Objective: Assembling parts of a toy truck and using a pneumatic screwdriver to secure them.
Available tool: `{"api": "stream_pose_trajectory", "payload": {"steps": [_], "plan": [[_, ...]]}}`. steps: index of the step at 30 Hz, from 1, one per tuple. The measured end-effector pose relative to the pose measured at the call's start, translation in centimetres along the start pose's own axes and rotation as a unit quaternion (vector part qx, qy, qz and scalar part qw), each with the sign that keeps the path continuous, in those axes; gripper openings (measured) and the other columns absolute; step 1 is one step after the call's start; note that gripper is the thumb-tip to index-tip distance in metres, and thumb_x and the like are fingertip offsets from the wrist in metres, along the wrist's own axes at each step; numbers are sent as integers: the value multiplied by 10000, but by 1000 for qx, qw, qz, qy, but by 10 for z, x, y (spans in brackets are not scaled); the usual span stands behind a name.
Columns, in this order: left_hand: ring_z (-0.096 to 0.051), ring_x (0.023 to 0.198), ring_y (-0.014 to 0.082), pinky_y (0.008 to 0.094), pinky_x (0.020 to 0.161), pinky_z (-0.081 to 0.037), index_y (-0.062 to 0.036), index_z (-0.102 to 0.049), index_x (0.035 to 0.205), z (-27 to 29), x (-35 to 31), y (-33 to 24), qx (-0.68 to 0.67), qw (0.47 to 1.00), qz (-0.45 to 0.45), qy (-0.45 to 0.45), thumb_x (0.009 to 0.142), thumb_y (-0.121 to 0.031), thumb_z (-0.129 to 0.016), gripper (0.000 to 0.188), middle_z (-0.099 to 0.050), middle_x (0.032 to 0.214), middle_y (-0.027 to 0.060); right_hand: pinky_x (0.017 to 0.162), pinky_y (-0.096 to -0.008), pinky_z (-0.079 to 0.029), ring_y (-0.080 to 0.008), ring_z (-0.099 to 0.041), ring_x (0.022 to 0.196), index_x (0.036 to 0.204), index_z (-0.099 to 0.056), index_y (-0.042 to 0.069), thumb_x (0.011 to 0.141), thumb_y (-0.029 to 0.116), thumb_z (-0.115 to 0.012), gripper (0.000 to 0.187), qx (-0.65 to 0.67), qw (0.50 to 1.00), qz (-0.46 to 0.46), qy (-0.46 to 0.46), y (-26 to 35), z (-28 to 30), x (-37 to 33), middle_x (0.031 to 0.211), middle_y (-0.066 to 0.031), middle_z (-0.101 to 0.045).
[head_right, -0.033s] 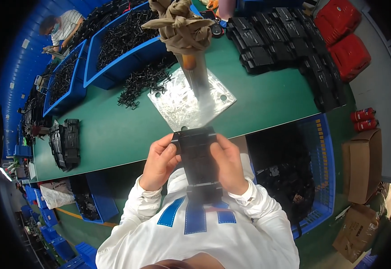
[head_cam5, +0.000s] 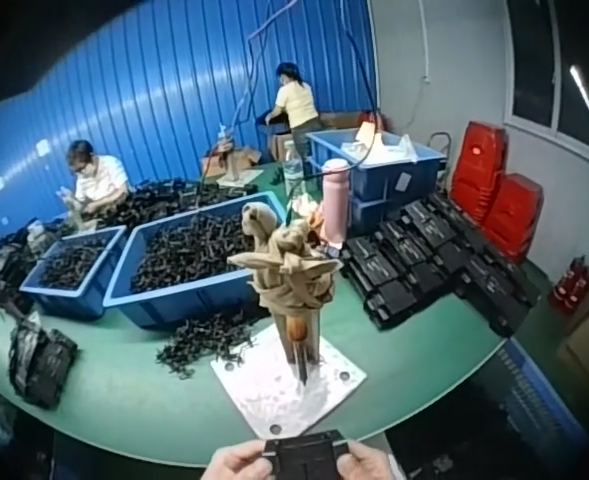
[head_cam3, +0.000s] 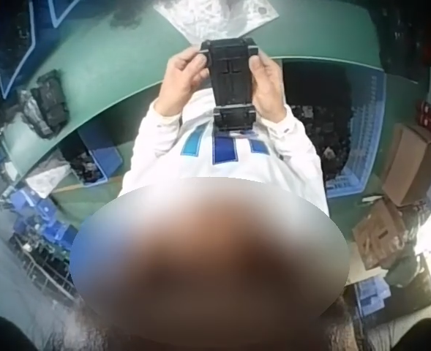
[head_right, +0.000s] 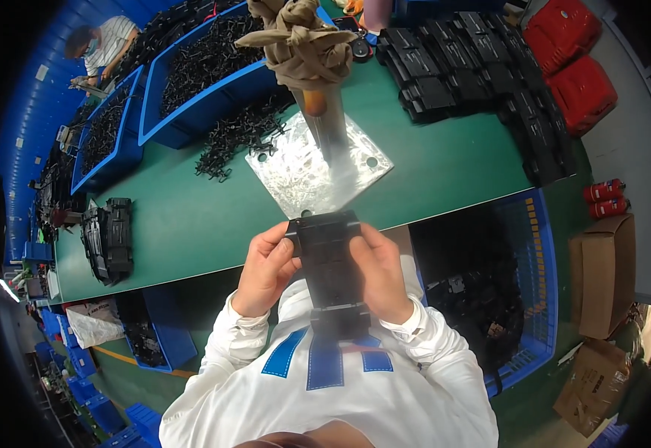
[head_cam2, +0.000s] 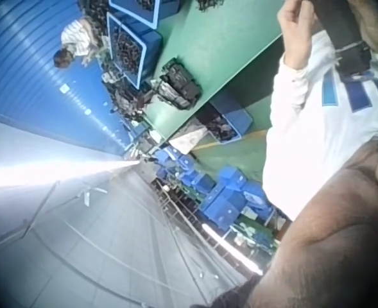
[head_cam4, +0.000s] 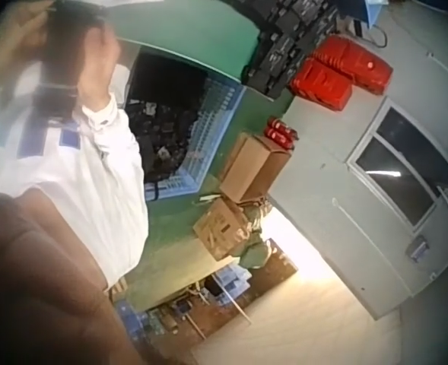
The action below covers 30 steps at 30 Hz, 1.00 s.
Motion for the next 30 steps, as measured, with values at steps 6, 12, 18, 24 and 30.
{"api": "stream_pose_trajectory", "payload": {"steps": [6, 12, 18, 24, 30], "plan": [[-597, 1033, 112, 285, 929, -462, 6, -599, 1226, 0, 8, -8, 5, 999, -33, 20, 963, -159, -599, 310, -656, 1151, 51, 925, -278, -474, -138, -602, 1065, 1297, -521, -41, 1022, 157, -484, 340, 19, 1000, 22, 9, 2, 2, 6, 1204, -91, -628], [-589, 1072, 125, 288, 975, -435, 17, -596, 1221, 2, 15, -5, -13, 999, -16, 33, 959, -156, -602, 314, -651, 1172, 69, 953, -304, -471, -168, -610, 1083, 1298, -521, -23, 1014, 195, -505, 358, 11, 999, 48, -15, 5, 4, 12, 1204, -99, -631], [-617, 978, 107, 261, 893, -467, 10, -629, 1167, 16, 26, 4, 20, 1000, 23, 4, 957, -167, -609, 276, -682, 1079, 53, 944, -323, -486, -181, -626, 1063, 1270, -545, -6, 1014, 229, -509, 349, 7, 999, 17, -37, 2, 10, 22, 1168, -97, -651], [-635, 917, 107, 271, 837, -494, 8, -650, 1114, 25, 45, 5, 6, 999, 50, -7, 972, -256, -591, 305, -691, 1018, 49, 892, -313, -504, -164, -637, 991, 1207, -576, -10, 1026, 207, -475, 300, 17, 996, -43, -75, -3, 13, 37, 1096, -83, -666], [-643, 868, 126, 270, 809, -490, -6, -663, 1055, 40, 60, 10, -26, 993, 100, -62, 952, -291, -618, 307, -687, 986, 41, 869, -294, -497, -139, -619, 931, 1150, -603, -20, 1031, 241, -464, 319, 10, 989, -111, -100, -8, 18, 56, 1049, -67, -663]]}}
Point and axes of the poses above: each hand's wrist, its own x-axis towards the middle knuckle, its own z-axis out of the back of the hand, y = z × x, the point moved 9 cm from there along x, towards the middle knuckle
